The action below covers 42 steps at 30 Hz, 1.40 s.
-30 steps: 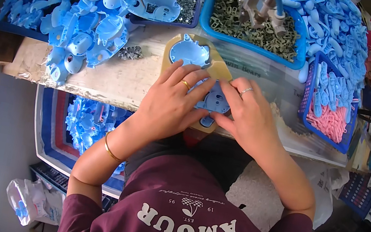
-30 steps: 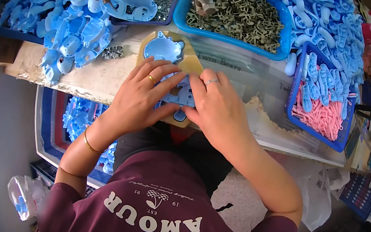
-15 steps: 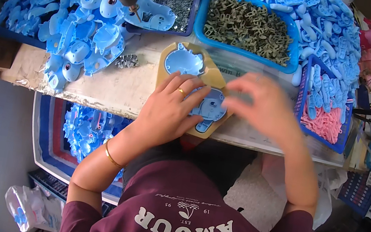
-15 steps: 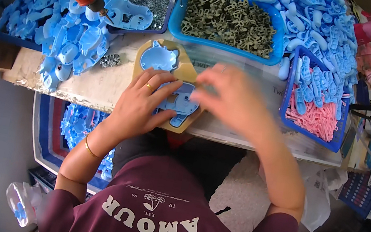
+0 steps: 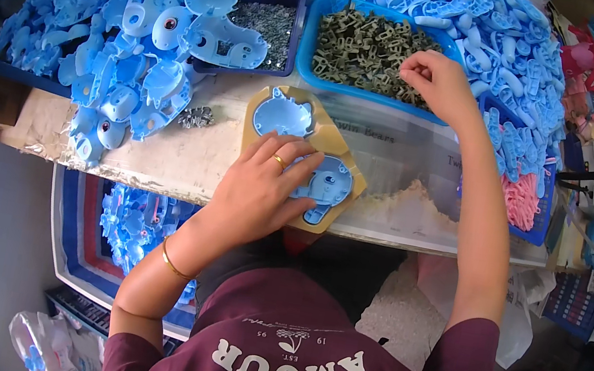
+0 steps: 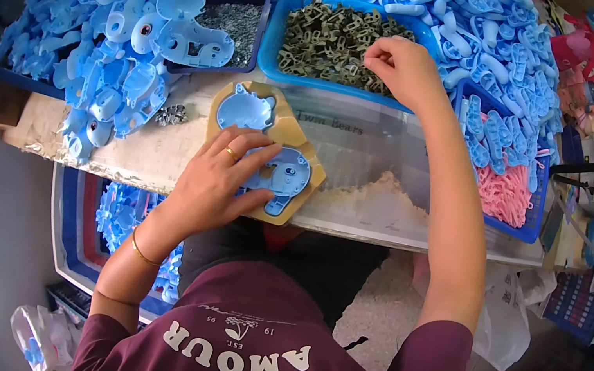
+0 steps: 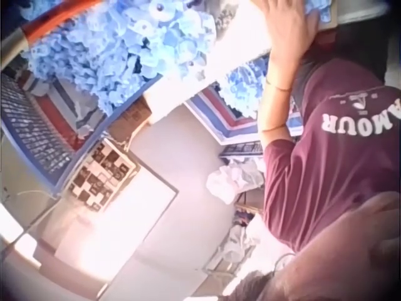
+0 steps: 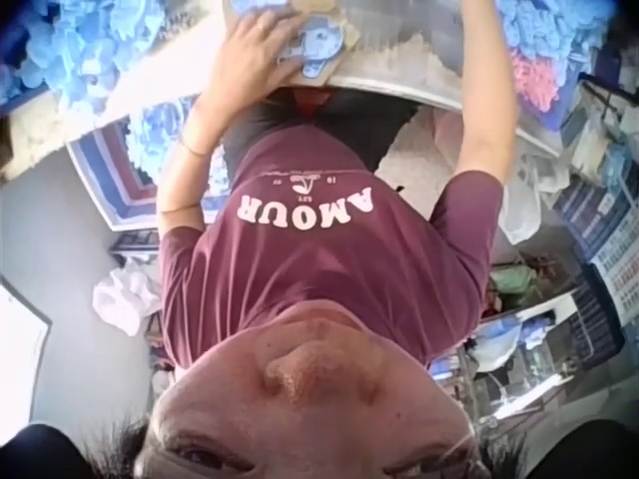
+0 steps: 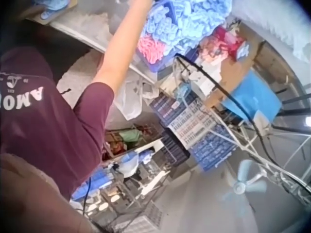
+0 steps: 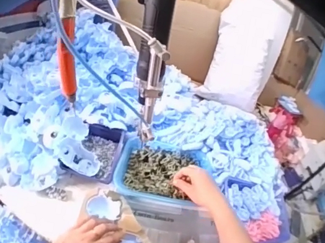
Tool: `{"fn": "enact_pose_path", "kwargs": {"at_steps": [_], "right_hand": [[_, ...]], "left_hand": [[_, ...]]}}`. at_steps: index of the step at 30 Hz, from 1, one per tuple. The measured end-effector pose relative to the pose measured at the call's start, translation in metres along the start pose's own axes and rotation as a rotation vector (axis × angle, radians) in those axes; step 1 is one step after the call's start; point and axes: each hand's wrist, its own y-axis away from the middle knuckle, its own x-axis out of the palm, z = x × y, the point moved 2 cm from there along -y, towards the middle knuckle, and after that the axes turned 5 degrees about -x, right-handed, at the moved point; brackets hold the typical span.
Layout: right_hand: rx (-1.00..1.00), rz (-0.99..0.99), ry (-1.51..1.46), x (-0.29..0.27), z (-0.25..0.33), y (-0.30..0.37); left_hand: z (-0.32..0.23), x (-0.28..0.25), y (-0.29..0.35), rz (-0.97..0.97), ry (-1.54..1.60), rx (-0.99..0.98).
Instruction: Assembling blue plastic hippopotamus toy components using screws and a pneumatic screwdriver.
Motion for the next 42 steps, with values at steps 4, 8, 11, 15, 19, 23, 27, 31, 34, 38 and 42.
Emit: {"fn": "enact_pose_path", "kwargs": {"at_steps": [4,8,11,15,19,23,27,31,34,38,42], "right_hand": [[0.203,0.088,-0.287,-0.014,0.031,0.018],[0.119,0.144,-0.743,0.005,0.087,0.053],[0.181,0.099,-0.903,0.026,0.115,0.081],[0.249,0.05,-0.755,0.004,0.105,0.122],[0.442,-0.334,-0.016,-0.061,0.033,0.183],[0.488,-0.266,0.464,-0.099,-0.036,0.242],[0.352,-0.187,0.517,-0.095,-0.045,0.24],[0.3,-0.163,0.52,-0.1,-0.049,0.238],[0.395,-0.24,0.23,-0.112,-0.046,0.234],[0.471,-0.428,-0.339,-0.116,-0.043,0.209],[0.308,-0.1,-0.501,-0.064,0.062,0.144]], "left_hand": [[-0.001,-0.003,-0.014,-0.088,0.018,0.043],[-0.02,-0.002,-0.033,-0.276,0.227,-0.056],[-0.017,0.021,-0.03,-0.238,0.777,-0.361],[-0.015,0.024,-0.02,-0.146,0.921,-0.404],[0.0,0.008,-0.008,-0.151,1.001,-0.535],[-0.004,0.005,-0.013,-0.101,1.019,-0.562],[-0.006,0.006,-0.015,-0.071,1.074,-0.537],[0.001,0.008,-0.013,-0.052,1.075,-0.541],[0.004,0.005,-0.011,-0.059,1.075,-0.543],[0.006,0.006,-0.01,-0.051,1.105,-0.586],[0.002,0.011,-0.015,-0.027,1.192,-0.631]]}}
